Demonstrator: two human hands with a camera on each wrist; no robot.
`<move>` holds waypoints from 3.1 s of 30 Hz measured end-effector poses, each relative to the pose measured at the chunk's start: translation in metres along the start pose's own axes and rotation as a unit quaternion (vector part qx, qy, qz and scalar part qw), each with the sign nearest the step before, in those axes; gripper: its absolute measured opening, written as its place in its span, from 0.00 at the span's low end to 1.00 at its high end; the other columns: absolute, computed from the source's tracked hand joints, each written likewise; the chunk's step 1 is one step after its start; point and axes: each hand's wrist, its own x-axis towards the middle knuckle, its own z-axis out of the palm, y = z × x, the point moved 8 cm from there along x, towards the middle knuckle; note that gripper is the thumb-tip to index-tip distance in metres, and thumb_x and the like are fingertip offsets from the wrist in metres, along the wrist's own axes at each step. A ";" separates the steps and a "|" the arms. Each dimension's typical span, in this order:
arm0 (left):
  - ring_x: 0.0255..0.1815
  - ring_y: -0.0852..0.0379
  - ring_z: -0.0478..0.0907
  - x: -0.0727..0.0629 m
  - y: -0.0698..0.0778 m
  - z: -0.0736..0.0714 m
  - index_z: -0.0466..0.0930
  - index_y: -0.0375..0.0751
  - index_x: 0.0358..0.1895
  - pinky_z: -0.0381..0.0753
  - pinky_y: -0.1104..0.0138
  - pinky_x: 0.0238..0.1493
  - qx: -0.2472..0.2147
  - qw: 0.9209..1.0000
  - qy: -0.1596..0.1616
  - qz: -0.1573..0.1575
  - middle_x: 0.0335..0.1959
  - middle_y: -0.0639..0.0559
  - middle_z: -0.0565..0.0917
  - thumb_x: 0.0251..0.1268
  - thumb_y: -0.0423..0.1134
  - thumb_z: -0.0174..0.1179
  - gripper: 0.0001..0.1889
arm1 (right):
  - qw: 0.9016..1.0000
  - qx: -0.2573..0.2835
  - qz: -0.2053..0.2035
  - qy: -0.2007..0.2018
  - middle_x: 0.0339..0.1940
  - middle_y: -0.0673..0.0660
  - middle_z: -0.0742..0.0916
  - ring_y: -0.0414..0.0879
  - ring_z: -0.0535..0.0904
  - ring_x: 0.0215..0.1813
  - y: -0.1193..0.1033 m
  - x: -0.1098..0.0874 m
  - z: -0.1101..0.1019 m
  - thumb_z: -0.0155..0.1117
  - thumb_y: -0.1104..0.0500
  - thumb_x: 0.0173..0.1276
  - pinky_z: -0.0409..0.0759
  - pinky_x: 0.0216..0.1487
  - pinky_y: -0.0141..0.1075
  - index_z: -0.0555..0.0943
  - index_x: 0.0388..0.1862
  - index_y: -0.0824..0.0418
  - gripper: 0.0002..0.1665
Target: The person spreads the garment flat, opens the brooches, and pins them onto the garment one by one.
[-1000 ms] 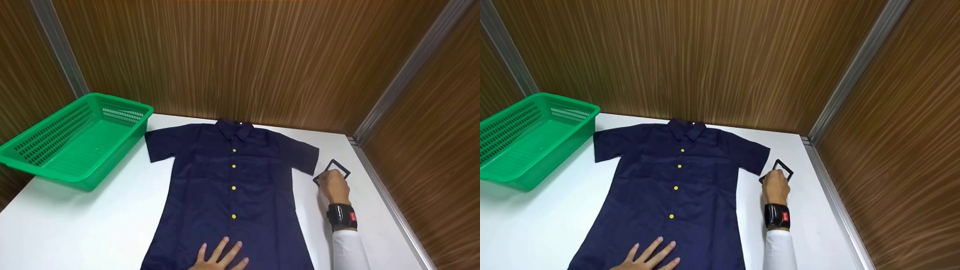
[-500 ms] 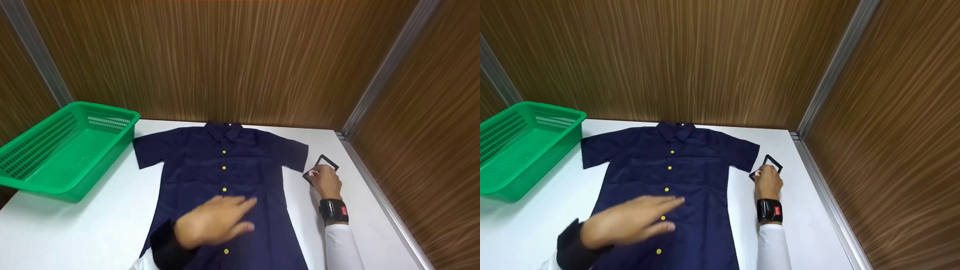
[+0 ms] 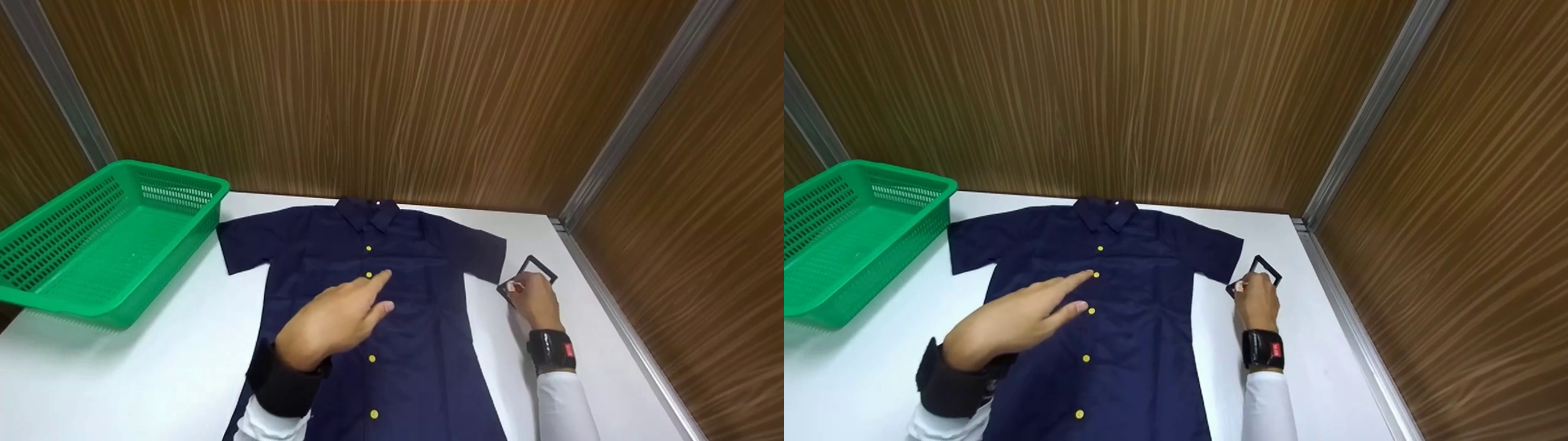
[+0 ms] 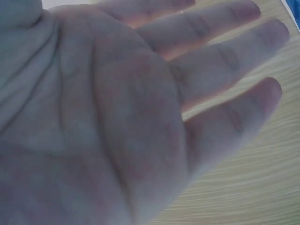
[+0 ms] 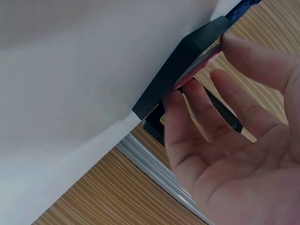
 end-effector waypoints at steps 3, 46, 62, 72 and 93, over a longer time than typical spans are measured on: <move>0.71 0.35 0.75 0.004 -0.001 0.003 0.67 0.34 0.76 0.73 0.44 0.72 0.004 1.000 -0.004 -0.004 0.69 0.31 0.78 0.82 0.43 0.51 0.27 | 1.000 0.005 -0.019 -0.013 0.36 0.64 0.90 0.57 0.82 0.41 0.000 0.000 0.001 0.63 0.64 0.68 0.75 0.43 0.46 0.88 0.40 0.67 0.09; 0.42 0.61 0.82 0.035 0.016 -0.024 0.89 0.39 0.48 0.82 0.68 0.47 -0.145 0.930 0.267 0.209 0.41 0.52 0.87 0.72 0.37 0.65 0.08 | 0.780 0.517 -0.263 -0.235 0.50 0.52 0.91 0.43 0.89 0.52 -0.234 -0.080 -0.044 0.58 0.72 0.75 0.88 0.55 0.41 0.82 0.55 0.67 0.14; 0.40 0.58 0.83 0.040 -0.004 -0.023 0.87 0.35 0.52 0.84 0.68 0.42 -0.224 0.929 0.251 0.156 0.41 0.47 0.87 0.67 0.32 0.68 0.12 | 0.802 0.541 -0.226 -0.113 0.47 0.53 0.91 0.44 0.89 0.50 -0.248 -0.080 -0.039 0.60 0.74 0.73 0.88 0.53 0.40 0.78 0.53 0.82 0.13; 0.36 0.61 0.80 0.046 -0.009 -0.020 0.88 0.36 0.48 0.79 0.70 0.38 -0.189 0.934 0.268 0.141 0.36 0.49 0.85 0.66 0.30 0.66 0.09 | 0.804 0.510 -0.300 -0.061 0.49 0.57 0.88 0.47 0.89 0.53 -0.249 -0.081 -0.042 0.61 0.76 0.71 0.88 0.52 0.35 0.83 0.52 0.78 0.12; 0.50 0.56 0.84 0.044 0.002 -0.018 0.87 0.38 0.43 0.83 0.66 0.56 -0.046 0.922 0.294 0.249 0.48 0.48 0.85 0.59 0.22 0.67 0.11 | 0.819 0.465 -0.290 -0.169 0.60 0.70 0.87 0.49 0.88 0.59 -0.240 -0.075 -0.040 0.74 0.74 0.61 0.86 0.59 0.40 0.84 0.48 0.74 0.15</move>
